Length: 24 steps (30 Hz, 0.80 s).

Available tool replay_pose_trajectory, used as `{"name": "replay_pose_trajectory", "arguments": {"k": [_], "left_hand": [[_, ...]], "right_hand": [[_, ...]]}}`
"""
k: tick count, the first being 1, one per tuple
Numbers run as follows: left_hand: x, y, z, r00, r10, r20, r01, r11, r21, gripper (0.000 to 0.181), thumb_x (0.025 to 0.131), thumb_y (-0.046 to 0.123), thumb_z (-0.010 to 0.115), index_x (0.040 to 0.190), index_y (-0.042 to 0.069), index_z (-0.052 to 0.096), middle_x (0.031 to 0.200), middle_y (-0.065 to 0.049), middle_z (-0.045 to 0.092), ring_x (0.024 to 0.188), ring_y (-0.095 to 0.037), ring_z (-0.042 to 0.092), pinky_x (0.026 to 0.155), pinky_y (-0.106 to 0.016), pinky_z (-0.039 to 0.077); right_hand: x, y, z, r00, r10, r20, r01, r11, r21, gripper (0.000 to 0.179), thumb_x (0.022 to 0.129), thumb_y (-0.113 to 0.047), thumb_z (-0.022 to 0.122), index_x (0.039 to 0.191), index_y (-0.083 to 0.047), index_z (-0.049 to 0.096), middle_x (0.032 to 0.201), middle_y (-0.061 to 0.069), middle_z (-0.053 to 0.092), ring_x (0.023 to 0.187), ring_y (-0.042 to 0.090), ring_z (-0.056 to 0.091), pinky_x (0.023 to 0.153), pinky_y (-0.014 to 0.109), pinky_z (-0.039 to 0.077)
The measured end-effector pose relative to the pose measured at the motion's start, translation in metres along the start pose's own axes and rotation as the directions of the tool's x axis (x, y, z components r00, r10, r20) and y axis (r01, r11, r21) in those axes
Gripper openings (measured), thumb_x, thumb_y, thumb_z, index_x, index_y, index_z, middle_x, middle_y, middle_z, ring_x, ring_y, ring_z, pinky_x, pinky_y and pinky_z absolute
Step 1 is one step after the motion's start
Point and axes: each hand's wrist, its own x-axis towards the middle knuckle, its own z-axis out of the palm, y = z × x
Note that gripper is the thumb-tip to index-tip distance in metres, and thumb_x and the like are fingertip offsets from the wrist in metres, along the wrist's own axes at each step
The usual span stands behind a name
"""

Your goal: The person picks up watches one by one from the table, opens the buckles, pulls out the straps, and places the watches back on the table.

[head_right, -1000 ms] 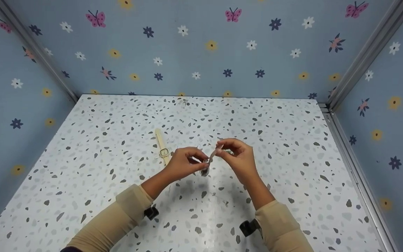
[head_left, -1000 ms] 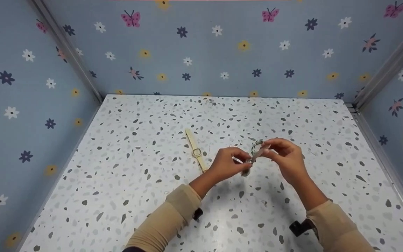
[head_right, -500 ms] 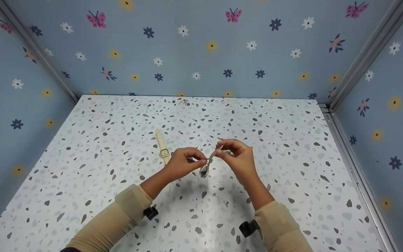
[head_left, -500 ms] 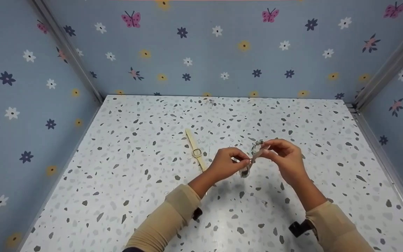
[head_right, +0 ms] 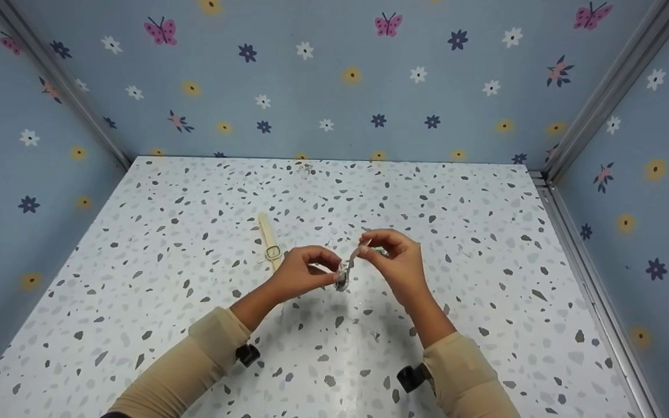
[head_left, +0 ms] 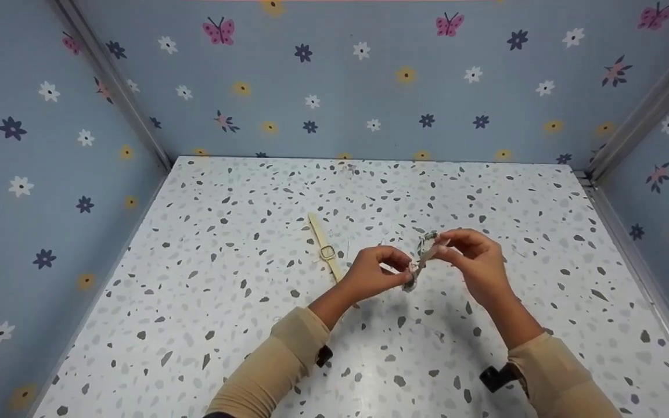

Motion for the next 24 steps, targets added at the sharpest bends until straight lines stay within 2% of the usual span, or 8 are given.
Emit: {"name": "replay_pose_trajectory", "arguments": {"k": [4,9,13,18,21,24], "left_hand": [[-0.002,-0.009,-0.002,1.0,-0.004,0.002,0.004,1.0,0.01,0.025,0.082,0.007,0.079,0.105,0.001,0.07,0.1,-0.013,0.069,0.096,-0.029,0.066,0.077,-0.029,0.058],[-0.006,-0.015,-0.001,0.999,-0.039,0.005,0.039,0.999,0.006,0.032,0.08,0.009,0.081,0.109,0.002,0.07,0.106,-0.013,0.067,0.099,-0.027,0.065,0.078,-0.025,0.057],[-0.008,-0.021,0.005,0.997,-0.073,-0.012,0.072,0.996,-0.06,0.03,0.08,0.009,0.081,0.108,0.005,0.071,0.104,-0.005,0.069,0.098,-0.021,0.066,0.079,-0.027,0.057],[-0.008,-0.028,0.012,0.993,-0.11,-0.034,0.104,0.984,-0.143,0.025,0.081,0.006,0.08,0.105,0.005,0.073,0.1,-0.003,0.071,0.094,-0.017,0.068,0.078,-0.028,0.057],[-0.01,-0.026,0.014,0.989,-0.135,-0.056,0.126,0.981,-0.148,0.021,0.082,0.004,0.078,0.102,0.004,0.074,0.097,-0.004,0.072,0.092,-0.018,0.069,0.076,-0.026,0.056],[-0.013,-0.017,0.014,0.985,-0.152,-0.077,0.14,0.979,-0.146,0.02,0.083,0.001,0.077,0.102,0.0,0.074,0.098,-0.009,0.072,0.093,-0.019,0.068,0.075,-0.025,0.056]], "right_hand": [[0.0,-0.002,0.0,1.0,-0.008,0.006,0.008,1.0,-0.01,0.026,0.084,0.007,0.072,0.106,0.016,0.062,0.1,0.02,0.066,0.092,0.025,0.065,0.081,0.037,0.058],[0.001,-0.004,-0.001,0.999,-0.045,0.014,0.045,0.999,-0.008,0.022,0.085,0.01,0.068,0.105,0.017,0.061,0.097,0.019,0.067,0.088,0.025,0.066,0.079,0.037,0.058],[0.001,-0.005,-0.002,0.998,-0.061,0.002,0.061,0.998,0.017,0.021,0.086,0.012,0.067,0.104,0.018,0.06,0.096,0.018,0.066,0.086,0.025,0.067,0.078,0.037,0.058],[0.001,-0.005,-0.004,0.998,-0.061,-0.006,0.061,0.997,0.037,0.022,0.085,0.012,0.067,0.104,0.019,0.06,0.096,0.016,0.067,0.088,0.024,0.067,0.079,0.036,0.058],[0.001,-0.004,-0.005,0.997,-0.072,0.0,0.072,0.997,0.04,0.022,0.085,0.013,0.067,0.105,0.019,0.06,0.096,0.016,0.067,0.087,0.024,0.066,0.078,0.036,0.059],[0.001,-0.004,-0.007,0.996,-0.09,0.015,0.089,0.995,0.046,0.023,0.085,0.014,0.066,0.107,0.018,0.06,0.097,0.015,0.067,0.088,0.023,0.064,0.078,0.036,0.059]]}}
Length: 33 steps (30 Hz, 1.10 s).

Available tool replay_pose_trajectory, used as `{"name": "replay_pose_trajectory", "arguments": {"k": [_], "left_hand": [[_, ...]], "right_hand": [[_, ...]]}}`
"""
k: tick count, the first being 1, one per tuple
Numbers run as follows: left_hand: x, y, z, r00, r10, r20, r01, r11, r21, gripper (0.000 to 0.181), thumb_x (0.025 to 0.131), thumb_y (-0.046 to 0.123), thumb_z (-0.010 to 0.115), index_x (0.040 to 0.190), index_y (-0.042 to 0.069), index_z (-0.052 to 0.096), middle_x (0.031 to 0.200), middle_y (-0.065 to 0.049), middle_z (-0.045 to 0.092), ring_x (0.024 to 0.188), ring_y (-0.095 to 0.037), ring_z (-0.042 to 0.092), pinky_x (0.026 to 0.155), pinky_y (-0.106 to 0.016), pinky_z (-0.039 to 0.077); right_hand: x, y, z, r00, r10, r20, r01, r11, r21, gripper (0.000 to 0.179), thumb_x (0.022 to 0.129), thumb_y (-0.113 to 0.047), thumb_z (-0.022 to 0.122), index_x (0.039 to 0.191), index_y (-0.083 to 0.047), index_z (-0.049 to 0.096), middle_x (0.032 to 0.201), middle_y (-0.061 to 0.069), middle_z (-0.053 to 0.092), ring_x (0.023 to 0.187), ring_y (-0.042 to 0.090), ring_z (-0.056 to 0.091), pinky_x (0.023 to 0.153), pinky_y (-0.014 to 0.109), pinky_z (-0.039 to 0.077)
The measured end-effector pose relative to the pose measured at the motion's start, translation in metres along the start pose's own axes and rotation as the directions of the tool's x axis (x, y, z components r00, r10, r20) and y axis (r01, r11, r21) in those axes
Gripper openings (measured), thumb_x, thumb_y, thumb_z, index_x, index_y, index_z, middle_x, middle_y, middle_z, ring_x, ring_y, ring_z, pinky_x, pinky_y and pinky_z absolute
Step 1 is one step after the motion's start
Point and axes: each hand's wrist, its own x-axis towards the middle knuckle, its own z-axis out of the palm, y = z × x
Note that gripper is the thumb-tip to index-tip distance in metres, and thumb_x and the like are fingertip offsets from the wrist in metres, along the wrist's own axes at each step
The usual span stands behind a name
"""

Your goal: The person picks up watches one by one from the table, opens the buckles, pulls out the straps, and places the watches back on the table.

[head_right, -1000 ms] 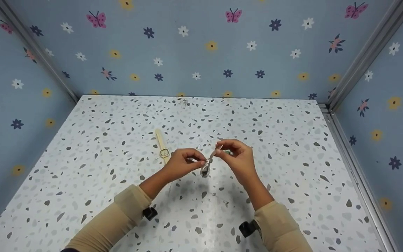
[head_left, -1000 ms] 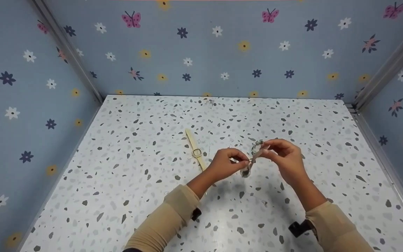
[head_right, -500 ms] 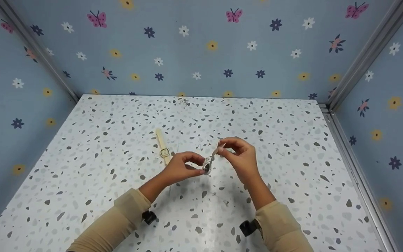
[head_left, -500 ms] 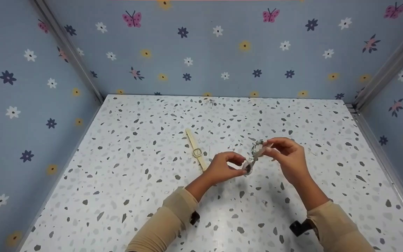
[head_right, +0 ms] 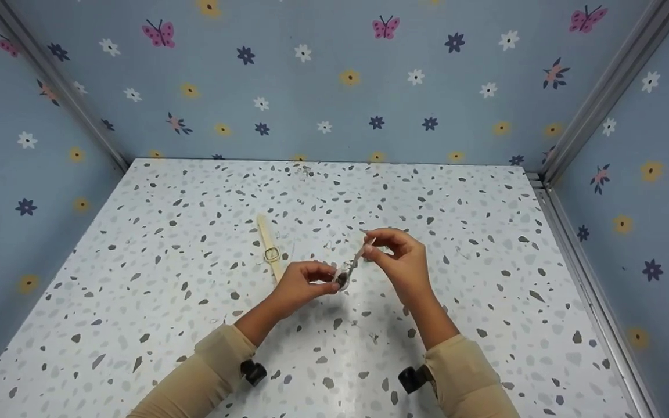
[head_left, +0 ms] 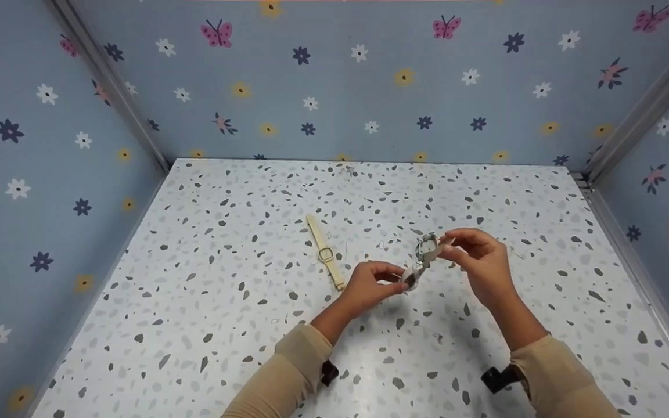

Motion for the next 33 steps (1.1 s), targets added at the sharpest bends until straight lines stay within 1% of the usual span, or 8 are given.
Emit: {"name": "replay_pose_trajectory", "arguments": {"k": [3,6,10,13,15,20,27,33], "left_hand": [[-0.006,0.013,-0.001,1.0,0.006,-0.019,-0.006,1.0,0.016,0.021,0.084,0.0,0.075,0.104,-0.004,0.073,0.102,-0.015,0.071,0.093,-0.02,0.068,0.074,-0.024,0.056],[-0.009,0.02,-0.002,0.999,0.026,-0.034,-0.025,0.999,0.028,0.022,0.084,-0.001,0.075,0.105,-0.006,0.073,0.104,-0.02,0.071,0.093,-0.02,0.068,0.073,-0.022,0.056],[-0.005,0.012,-0.002,0.999,0.031,-0.044,-0.029,0.998,0.051,0.021,0.083,0.003,0.077,0.104,-0.001,0.075,0.102,-0.014,0.072,0.093,-0.018,0.068,0.072,-0.022,0.055],[0.001,0.001,-0.001,0.998,0.038,-0.051,-0.034,0.997,0.069,0.023,0.082,0.005,0.078,0.104,0.001,0.075,0.1,-0.007,0.073,0.091,-0.013,0.067,0.072,-0.022,0.055],[0.003,-0.001,-0.003,0.998,0.043,-0.051,-0.039,0.996,0.078,0.024,0.081,0.007,0.079,0.105,0.001,0.075,0.098,-0.003,0.073,0.09,-0.011,0.067,0.073,-0.023,0.055],[0.004,0.001,-0.005,0.998,0.041,-0.041,-0.037,0.994,0.103,0.025,0.082,0.011,0.08,0.105,0.003,0.076,0.097,0.0,0.073,0.09,-0.009,0.067,0.075,-0.024,0.056],[0.003,0.006,-0.009,0.998,0.037,-0.042,-0.033,0.994,0.104,0.022,0.082,0.012,0.08,0.104,0.008,0.077,0.098,0.001,0.073,0.091,-0.009,0.066,0.074,-0.024,0.056],[0.004,0.006,-0.012,0.998,0.053,-0.041,-0.05,0.996,0.072,0.021,0.083,0.012,0.079,0.103,0.007,0.077,0.097,-0.001,0.073,0.091,-0.011,0.067,0.075,-0.026,0.056]], "right_hand": [[0.0,0.0,-0.002,1.0,-0.019,0.018,0.019,1.0,-0.006,0.024,0.085,0.015,0.066,0.109,0.016,0.062,0.098,0.015,0.066,0.09,0.023,0.063,0.077,0.036,0.059],[0.001,-0.001,-0.002,0.999,-0.025,0.029,0.026,0.999,-0.031,0.026,0.085,0.014,0.067,0.11,0.014,0.064,0.099,0.016,0.066,0.091,0.023,0.063,0.077,0.036,0.059],[0.004,-0.003,-0.001,0.999,-0.013,0.029,0.015,0.996,-0.094,0.028,0.084,0.012,0.069,0.112,0.013,0.064,0.1,0.016,0.066,0.092,0.024,0.063,0.077,0.035,0.059],[0.005,-0.005,0.0,1.0,0.0,0.03,0.005,0.99,-0.14,0.03,0.084,0.011,0.07,0.113,0.012,0.064,0.1,0.017,0.066,0.092,0.023,0.063,0.075,0.033,0.059],[0.005,-0.006,0.001,0.999,0.004,0.032,0.001,0.987,-0.161,0.031,0.083,0.011,0.071,0.113,0.012,0.064,0.101,0.019,0.065,0.093,0.023,0.063,0.074,0.032,0.059],[0.004,-0.005,0.0,0.999,0.004,0.038,0.002,0.988,-0.157,0.032,0.082,0.012,0.071,0.113,0.014,0.062,0.101,0.024,0.064,0.093,0.024,0.063,0.075,0.033,0.059],[-0.004,0.005,-0.005,1.0,0.022,0.009,-0.02,0.987,-0.158,0.033,0.082,0.012,0.071,0.114,0.015,0.061,0.104,0.018,0.065,0.096,0.023,0.063,0.076,0.03,0.058],[-0.012,0.017,-0.009,1.0,0.008,-0.008,-0.009,0.989,-0.146,0.034,0.081,0.012,0.072,0.113,0.015,0.06,0.106,0.027,0.062,0.097,0.024,0.064,0.08,0.031,0.057]]}}
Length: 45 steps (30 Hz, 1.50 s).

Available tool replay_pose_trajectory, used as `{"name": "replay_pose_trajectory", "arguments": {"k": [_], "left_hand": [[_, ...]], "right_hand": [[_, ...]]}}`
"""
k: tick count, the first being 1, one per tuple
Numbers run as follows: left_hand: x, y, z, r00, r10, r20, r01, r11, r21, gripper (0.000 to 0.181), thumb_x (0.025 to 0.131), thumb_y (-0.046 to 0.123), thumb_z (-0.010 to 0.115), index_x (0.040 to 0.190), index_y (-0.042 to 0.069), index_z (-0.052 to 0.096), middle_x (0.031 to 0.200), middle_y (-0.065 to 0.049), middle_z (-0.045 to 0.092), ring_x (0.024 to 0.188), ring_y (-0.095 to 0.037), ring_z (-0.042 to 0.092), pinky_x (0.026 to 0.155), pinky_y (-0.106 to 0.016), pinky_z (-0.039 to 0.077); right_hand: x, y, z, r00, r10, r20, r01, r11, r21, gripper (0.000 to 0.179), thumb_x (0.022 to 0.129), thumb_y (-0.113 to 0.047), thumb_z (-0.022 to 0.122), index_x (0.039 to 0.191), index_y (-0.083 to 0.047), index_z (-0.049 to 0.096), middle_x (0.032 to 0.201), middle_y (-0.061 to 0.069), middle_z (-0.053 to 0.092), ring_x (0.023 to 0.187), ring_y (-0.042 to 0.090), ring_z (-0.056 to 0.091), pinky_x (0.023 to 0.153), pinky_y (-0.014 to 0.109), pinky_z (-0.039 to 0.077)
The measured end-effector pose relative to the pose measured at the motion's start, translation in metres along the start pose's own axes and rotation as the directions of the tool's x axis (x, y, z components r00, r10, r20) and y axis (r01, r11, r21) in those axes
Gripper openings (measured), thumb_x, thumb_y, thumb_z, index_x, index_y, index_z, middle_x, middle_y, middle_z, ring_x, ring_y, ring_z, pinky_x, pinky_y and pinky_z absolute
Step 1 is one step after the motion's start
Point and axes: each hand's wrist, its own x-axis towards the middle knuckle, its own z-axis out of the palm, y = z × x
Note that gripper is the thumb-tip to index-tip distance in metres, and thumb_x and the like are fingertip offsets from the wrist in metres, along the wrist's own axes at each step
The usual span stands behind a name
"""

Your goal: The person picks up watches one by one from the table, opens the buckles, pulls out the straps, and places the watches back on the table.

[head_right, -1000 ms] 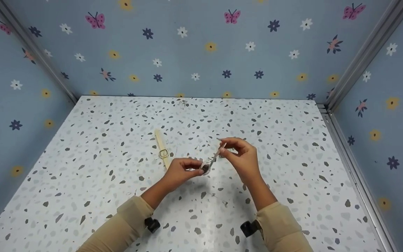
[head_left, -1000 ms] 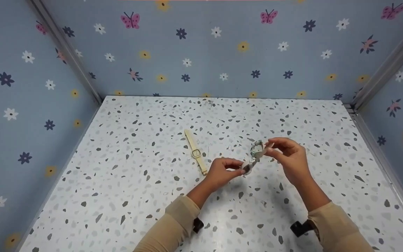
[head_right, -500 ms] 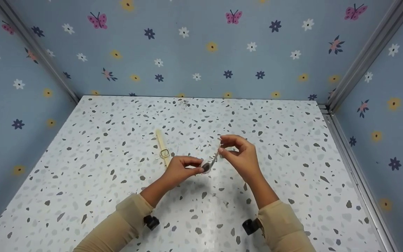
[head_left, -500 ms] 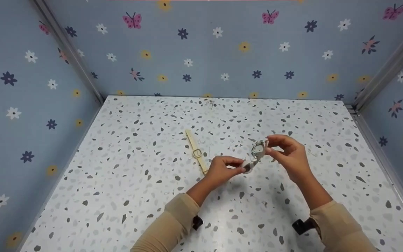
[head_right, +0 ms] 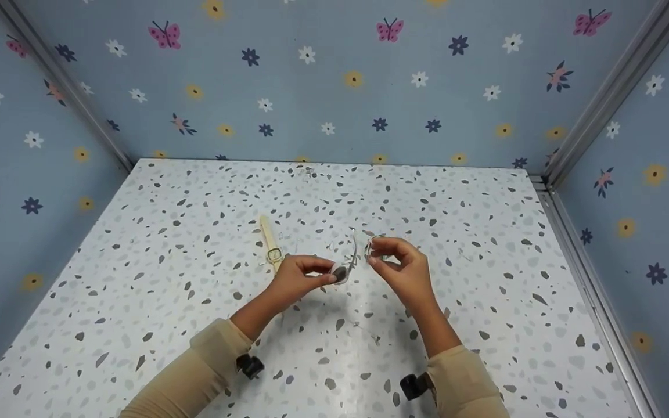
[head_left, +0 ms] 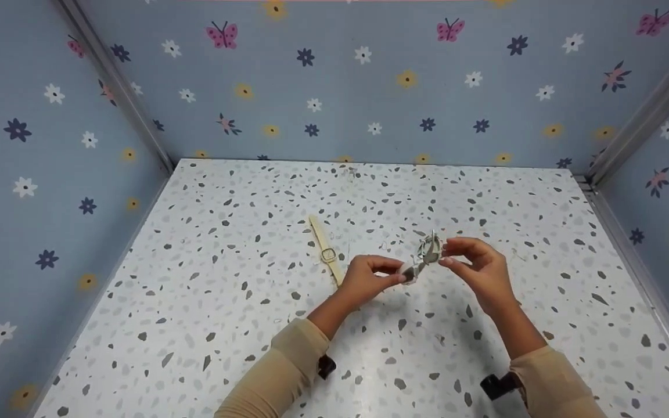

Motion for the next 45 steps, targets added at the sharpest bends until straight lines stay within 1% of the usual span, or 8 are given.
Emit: {"name": "replay_pose_trajectory", "arguments": {"k": [5,11,14,25,31,33,40,45], "left_hand": [[0.001,-0.002,-0.002,1.0,0.003,-0.003,-0.003,1.0,-0.025,0.021,0.083,0.011,0.079,0.103,0.006,0.077,0.098,-0.002,0.074,0.091,-0.012,0.067,0.075,-0.027,0.057],[0.002,-0.002,-0.004,1.0,0.003,-0.012,-0.003,0.999,-0.046,0.022,0.082,0.011,0.08,0.103,0.006,0.076,0.099,-0.006,0.073,0.091,-0.013,0.068,0.074,-0.027,0.057],[0.002,-0.002,-0.003,1.0,0.009,-0.012,-0.009,0.998,-0.057,0.022,0.082,0.011,0.08,0.103,0.006,0.076,0.1,-0.008,0.073,0.091,-0.013,0.068,0.075,-0.027,0.057],[0.001,0.003,-0.002,1.0,-0.006,-0.019,0.004,0.998,-0.068,0.022,0.084,0.007,0.077,0.105,0.002,0.075,0.103,-0.011,0.073,0.093,-0.017,0.068,0.074,-0.026,0.056],[-0.008,0.025,-0.004,1.0,-0.019,-0.019,0.017,0.997,-0.077,0.02,0.084,0.002,0.075,0.104,-0.002,0.074,0.102,-0.018,0.071,0.089,-0.019,0.068,0.07,-0.023,0.055],[-0.012,0.032,-0.004,1.0,-0.011,-0.021,0.009,0.996,-0.086,0.02,0.084,0.002,0.075,0.104,-0.002,0.074,0.102,-0.018,0.071,0.088,-0.019,0.068,0.07,-0.025,0.056],[-0.013,0.034,-0.005,1.0,-0.012,0.0,0.012,0.995,-0.103,0.022,0.085,0.003,0.075,0.106,-0.004,0.073,0.103,-0.019,0.071,0.087,-0.02,0.068,0.077,-0.046,0.057],[-0.013,0.033,-0.006,1.0,-0.014,0.012,0.015,0.991,-0.131,0.022,0.085,0.001,0.074,0.106,-0.004,0.073,0.103,-0.021,0.07,0.085,-0.019,0.069,0.076,-0.041,0.059]], "right_hand": [[-0.005,0.01,-0.002,1.0,0.007,0.005,-0.007,1.0,0.002,0.038,0.081,0.012,0.072,0.116,0.017,0.058,0.113,0.026,0.062,0.1,0.023,0.064,0.082,0.032,0.057],[-0.01,0.02,-0.001,0.999,0.013,0.039,-0.012,0.999,-0.037,0.041,0.083,0.01,0.071,0.122,0.012,0.059,0.131,0.021,0.055,0.119,0.025,0.056,0.089,0.036,0.054],[-0.011,0.023,0.003,0.998,0.039,0.047,-0.036,0.998,-0.058,0.044,0.082,0.008,0.073,0.124,0.01,0.059,0.135,0.019,0.052,0.12,0.026,0.055,0.09,0.036,0.054],[-0.014,0.031,0.023,0.997,0.075,0.037,-0.072,0.995,-0.07,0.037,0.082,0.006,0.075,0.118,0.006,0.065,0.117,0.022,0.063,0.105,0.025,0.064,0.086,0.032,0.056],[-0.015,0.033,0.027,0.997,0.078,0.026,-0.077,0.995,-0.061,0.04,0.081,0.005,0.076,0.119,0.004,0.065,0.116,0.022,0.063,0.104,0.024,0.065,0.084,0.032,0.057],[-0.015,0.034,0.028,0.996,0.084,0.025,-0.082,0.995,-0.061,0.04,0.081,0.005,0.076,0.12,0.004,0.065,0.116,0.024,0.063,0.103,0.024,0.065,0.083,0.032,0.057],[-0.016,0.034,0.032,0.996,0.089,0.016,-0.089,0.995,-0.035,0.035,0.081,0.005,0.075,0.114,0.008,0.065,0.113,0.028,0.062,0.101,0.024,0.065,0.082,0.031,0.057],[-0.015,0.034,0.034,0.997,0.079,-0.002,-0.079,0.997,-0.011,0.032,0.081,0.006,0.075,0.111,0.011,0.065,0.109,0.023,0.066,0.101,0.024,0.065,0.082,0.031,0.057]]}}
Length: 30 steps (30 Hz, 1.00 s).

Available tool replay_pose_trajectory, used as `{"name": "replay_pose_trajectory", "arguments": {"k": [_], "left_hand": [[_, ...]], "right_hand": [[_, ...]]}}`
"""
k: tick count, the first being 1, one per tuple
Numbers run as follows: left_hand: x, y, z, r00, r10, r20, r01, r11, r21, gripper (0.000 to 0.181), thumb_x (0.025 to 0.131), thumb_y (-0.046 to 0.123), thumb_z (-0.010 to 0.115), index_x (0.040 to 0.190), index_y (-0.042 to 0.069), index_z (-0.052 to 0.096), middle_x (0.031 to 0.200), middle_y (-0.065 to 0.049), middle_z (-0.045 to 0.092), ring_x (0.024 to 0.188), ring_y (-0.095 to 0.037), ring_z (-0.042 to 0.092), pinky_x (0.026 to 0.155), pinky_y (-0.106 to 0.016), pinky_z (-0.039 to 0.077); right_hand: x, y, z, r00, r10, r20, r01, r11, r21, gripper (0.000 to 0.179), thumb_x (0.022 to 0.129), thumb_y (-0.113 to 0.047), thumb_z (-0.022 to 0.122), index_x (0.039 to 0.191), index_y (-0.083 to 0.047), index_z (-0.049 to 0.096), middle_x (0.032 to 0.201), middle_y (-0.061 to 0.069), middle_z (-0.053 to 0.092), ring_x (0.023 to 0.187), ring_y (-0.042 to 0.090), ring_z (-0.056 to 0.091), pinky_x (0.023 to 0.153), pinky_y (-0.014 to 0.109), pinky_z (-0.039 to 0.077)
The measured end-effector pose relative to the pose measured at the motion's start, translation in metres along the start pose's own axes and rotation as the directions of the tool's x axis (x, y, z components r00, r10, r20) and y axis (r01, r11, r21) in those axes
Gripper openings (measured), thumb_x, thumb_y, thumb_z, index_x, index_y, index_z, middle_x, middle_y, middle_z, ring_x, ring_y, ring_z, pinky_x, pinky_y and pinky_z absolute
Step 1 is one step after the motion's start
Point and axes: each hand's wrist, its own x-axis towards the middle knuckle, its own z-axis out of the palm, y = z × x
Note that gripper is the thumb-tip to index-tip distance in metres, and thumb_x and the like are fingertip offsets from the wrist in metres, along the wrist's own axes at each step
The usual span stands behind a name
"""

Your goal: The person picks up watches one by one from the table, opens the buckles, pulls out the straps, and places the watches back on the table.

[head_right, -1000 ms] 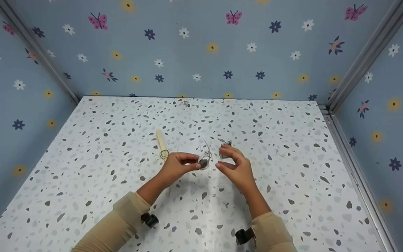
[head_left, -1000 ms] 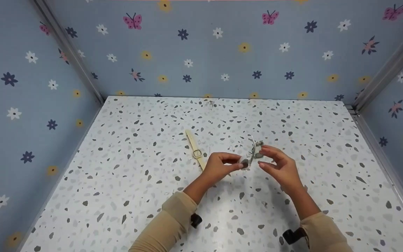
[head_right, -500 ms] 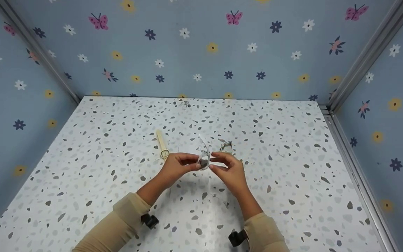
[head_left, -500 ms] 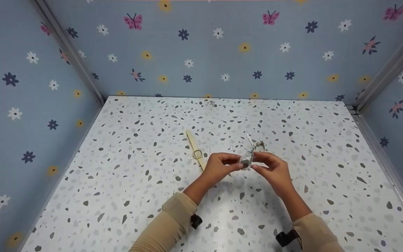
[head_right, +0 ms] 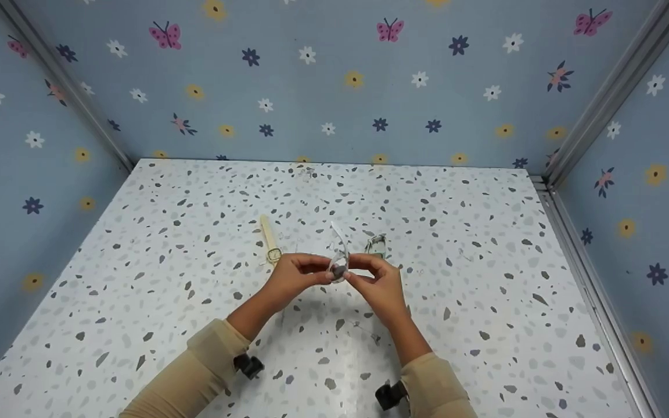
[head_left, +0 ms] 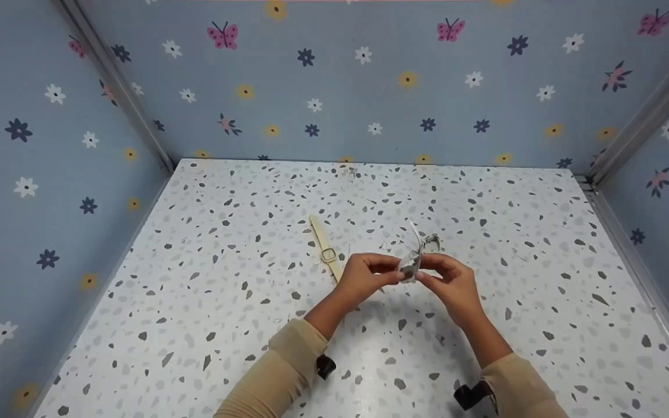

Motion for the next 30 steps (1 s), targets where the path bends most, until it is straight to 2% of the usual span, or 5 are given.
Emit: {"name": "replay_pose_trajectory", "arguments": {"k": [8,16,21,25,30], "left_hand": [[0.013,-0.03,0.0,1.0,-0.026,0.014,0.027,0.995,-0.092,0.027,0.084,0.005,0.076,0.109,-0.006,0.071,0.1,-0.016,0.072,0.084,-0.02,0.07,0.076,-0.034,0.059],[0.013,-0.031,0.0,0.999,-0.025,0.037,0.032,0.976,-0.215,0.025,0.086,0.001,0.073,0.11,-0.007,0.069,0.102,-0.02,0.07,0.087,-0.024,0.071,0.079,-0.039,0.059],[0.012,-0.029,-0.002,1.0,-0.019,0.023,0.021,0.992,-0.127,0.028,0.085,0.006,0.076,0.111,-0.003,0.071,0.102,-0.015,0.071,0.088,-0.02,0.069,0.076,-0.035,0.059],[0.013,-0.028,-0.004,1.0,-0.001,0.003,0.001,0.999,-0.038,0.036,0.081,0.012,0.081,0.114,0.004,0.072,0.108,-0.012,0.071,0.096,-0.017,0.066,0.079,-0.032,0.057],[0.015,-0.029,-0.005,1.0,0.016,0.016,-0.016,1.0,-0.013,0.036,0.08,0.012,0.082,0.114,0.007,0.073,0.106,-0.01,0.071,0.099,-0.017,0.065,0.08,-0.033,0.057]], "right_hand": [[0.001,-0.001,0.001,0.999,0.019,-0.03,-0.018,1.0,0.006,0.03,0.082,0.006,0.074,0.109,0.013,0.065,0.102,0.014,0.07,0.098,0.021,0.066,0.081,0.029,0.057],[0.001,-0.003,0.003,0.998,0.032,-0.059,-0.031,0.999,0.017,0.031,0.081,0.007,0.074,0.109,0.014,0.064,0.101,0.016,0.069,0.095,0.02,0.066,0.081,0.028,0.056],[0.002,-0.004,0.003,0.998,0.028,-0.055,-0.027,0.999,0.017,0.03,0.081,0.008,0.075,0.108,0.014,0.064,0.106,0.028,0.065,0.095,0.02,0.066,0.081,0.028,0.057],[0.002,-0.003,0.002,0.999,0.011,-0.034,-0.011,1.0,-0.003,0.028,0.081,0.006,0.075,0.106,0.013,0.066,0.104,0.024,0.067,0.096,0.023,0.066,0.08,0.029,0.057],[0.003,0.0,0.001,1.0,-0.009,0.019,0.009,1.0,-0.01,0.027,0.082,0.004,0.075,0.107,0.012,0.067,0.104,0.024,0.067,0.096,0.024,0.065,0.079,0.032,0.058]]}}
